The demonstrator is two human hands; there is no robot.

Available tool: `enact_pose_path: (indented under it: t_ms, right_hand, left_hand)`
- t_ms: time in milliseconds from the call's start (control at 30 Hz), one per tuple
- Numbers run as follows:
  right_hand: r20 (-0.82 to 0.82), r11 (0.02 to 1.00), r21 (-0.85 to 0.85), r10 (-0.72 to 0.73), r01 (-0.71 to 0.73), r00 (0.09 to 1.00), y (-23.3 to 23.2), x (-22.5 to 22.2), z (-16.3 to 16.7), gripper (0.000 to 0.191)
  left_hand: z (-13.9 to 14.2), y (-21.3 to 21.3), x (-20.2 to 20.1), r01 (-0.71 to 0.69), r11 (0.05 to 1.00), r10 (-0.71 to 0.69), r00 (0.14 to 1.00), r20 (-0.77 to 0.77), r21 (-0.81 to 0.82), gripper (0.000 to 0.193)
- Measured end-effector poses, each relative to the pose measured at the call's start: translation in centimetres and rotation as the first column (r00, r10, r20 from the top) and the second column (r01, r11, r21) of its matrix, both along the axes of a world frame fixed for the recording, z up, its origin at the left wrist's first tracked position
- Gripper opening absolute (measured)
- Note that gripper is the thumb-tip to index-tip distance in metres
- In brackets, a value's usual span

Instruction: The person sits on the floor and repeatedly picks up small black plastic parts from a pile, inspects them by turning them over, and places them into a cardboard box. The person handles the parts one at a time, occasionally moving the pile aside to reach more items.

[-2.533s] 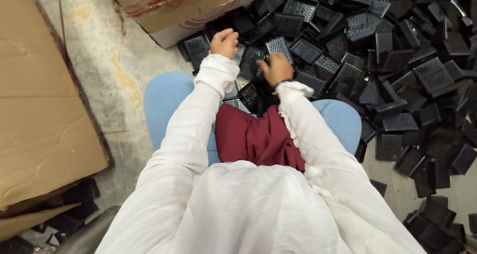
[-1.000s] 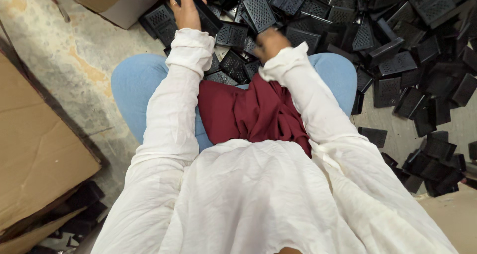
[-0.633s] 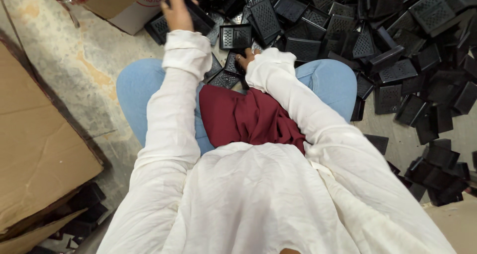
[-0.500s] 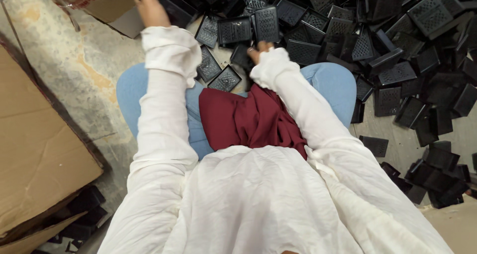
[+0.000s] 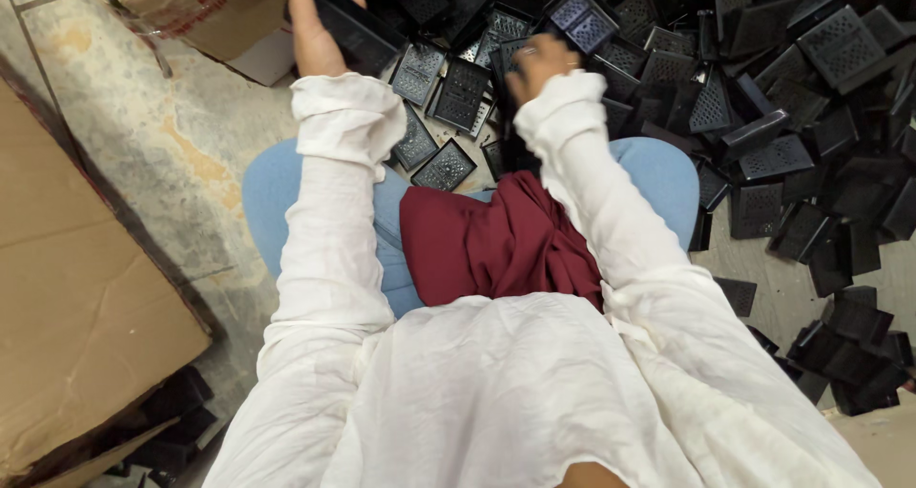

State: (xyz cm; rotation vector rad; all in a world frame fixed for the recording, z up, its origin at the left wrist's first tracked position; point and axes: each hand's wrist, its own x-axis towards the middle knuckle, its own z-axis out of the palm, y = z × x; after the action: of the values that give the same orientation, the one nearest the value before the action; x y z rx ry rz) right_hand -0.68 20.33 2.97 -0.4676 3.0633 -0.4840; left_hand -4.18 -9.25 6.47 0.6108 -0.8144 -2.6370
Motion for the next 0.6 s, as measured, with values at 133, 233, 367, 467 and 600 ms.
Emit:
enact_pose_path:
  t_ms: [133,233,367,467,600]
  right_hand:
    - [-0.147,0.977,-0.03,0.203,-0.21,0.968,-5.5,-0.4,-1.8,0.048]
    - [-0.138,0.984,0.03,0.181,-0.178,0.974,-6.9,-1.1,-2.0,0.046]
    - [0.041,0.998,0.047,0.032,-0.034,0.999,-4.8,-2.4,-2.2,0.029]
    - [-0.143,0.979,-0.185,0.055,-0.081,0.988,-1.1,-3.3,-2.5,0.026]
    - [-0.159,0.983,-0.145,-0.131,0.108,0.979,4.0,-4.7,-2.1,0.023]
  left_hand:
    - [-0.7,0.3,-0.2,0.054,0.999,-0.054,0.995,0.083,0.001,0.048]
    - [-0.6,-0.9,-0.2,0.048,0.999,-0.048,0.998,0.028,-0.009,0.045]
    - [-0.1,-3.5,0.0,-0.058,0.997,0.061,0.997,-0.051,0.053,0.04]
    - [0.0,-5.1,0.3,-0.116,0.987,0.125,0.989,-0.083,0.112,0.04]
    - [0.4,-7.8,0.8,-0.121,0.984,0.137,0.984,-0.117,0.13,0.039]
